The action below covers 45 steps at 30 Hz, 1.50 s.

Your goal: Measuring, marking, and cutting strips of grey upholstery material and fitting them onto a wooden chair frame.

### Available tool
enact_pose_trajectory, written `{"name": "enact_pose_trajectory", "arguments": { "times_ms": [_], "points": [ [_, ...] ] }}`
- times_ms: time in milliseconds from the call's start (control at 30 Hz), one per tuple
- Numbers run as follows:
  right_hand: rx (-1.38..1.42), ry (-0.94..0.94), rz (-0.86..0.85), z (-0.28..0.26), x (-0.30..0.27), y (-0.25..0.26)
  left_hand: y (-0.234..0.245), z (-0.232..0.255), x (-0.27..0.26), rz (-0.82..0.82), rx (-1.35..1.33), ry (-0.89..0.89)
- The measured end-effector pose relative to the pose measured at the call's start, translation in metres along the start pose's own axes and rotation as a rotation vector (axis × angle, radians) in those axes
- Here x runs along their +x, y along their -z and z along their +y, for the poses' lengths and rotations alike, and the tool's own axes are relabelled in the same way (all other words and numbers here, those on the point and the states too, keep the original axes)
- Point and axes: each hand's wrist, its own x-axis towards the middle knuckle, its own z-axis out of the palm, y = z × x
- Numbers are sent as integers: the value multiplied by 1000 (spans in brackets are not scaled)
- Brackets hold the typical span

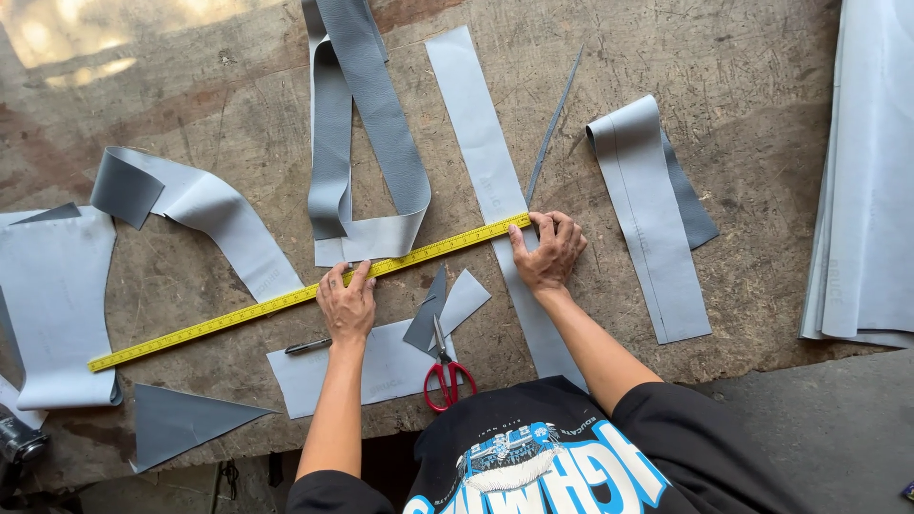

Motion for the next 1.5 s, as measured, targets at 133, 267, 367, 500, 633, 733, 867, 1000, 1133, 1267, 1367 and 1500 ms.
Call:
{"name": "enact_pose_trajectory", "arguments": {
  "times_ms": [133, 267, 367, 500, 633, 733, 867, 1000, 1133, 1267, 1367, 1500],
  "points": [
    [-9, 17, 13, -2, 1, 1, -2, 0, -1, 28, 14, -13],
    [-1, 9, 12, 2, 0, -2, 0, 4, 0, 48, 35, 1],
    [32, 14, -18, 1, 2, 5, -2, -4, 10, 148, 66, 11],
    [69, 117, -114, 8, 0, 25, 2, -33, 51, 362, 136, 127],
    [-1, 197, -268, 19, -26, 65, 31, -50, 98, 527, 118, 340],
    [-131, 120, -442, 36, -56, 90, 40, -39, 103, 544, -191, 504],
    [-189, -23, -557, 46, -86, 109, 31, 28, 37, 339, -260, 319],
    [-78, -141, -638, 40, -93, 122, 39, 110, -101, -3, -297, 135],
    [-180, -114, -635, 26, -115, 131, -10, 124, -211, -147, -299, 154],
    [-113, -51, -674, 34, -133, 118, -2, 127, -233, -159, -187, 199],
    [71, -168, -704, 34, -129, 121, 8, 133, -240, -152, -127, 240],
    [314, -418, -749, -13, -116, 176, 18, 144, -257, -264, -162, 413]
  ]
}}
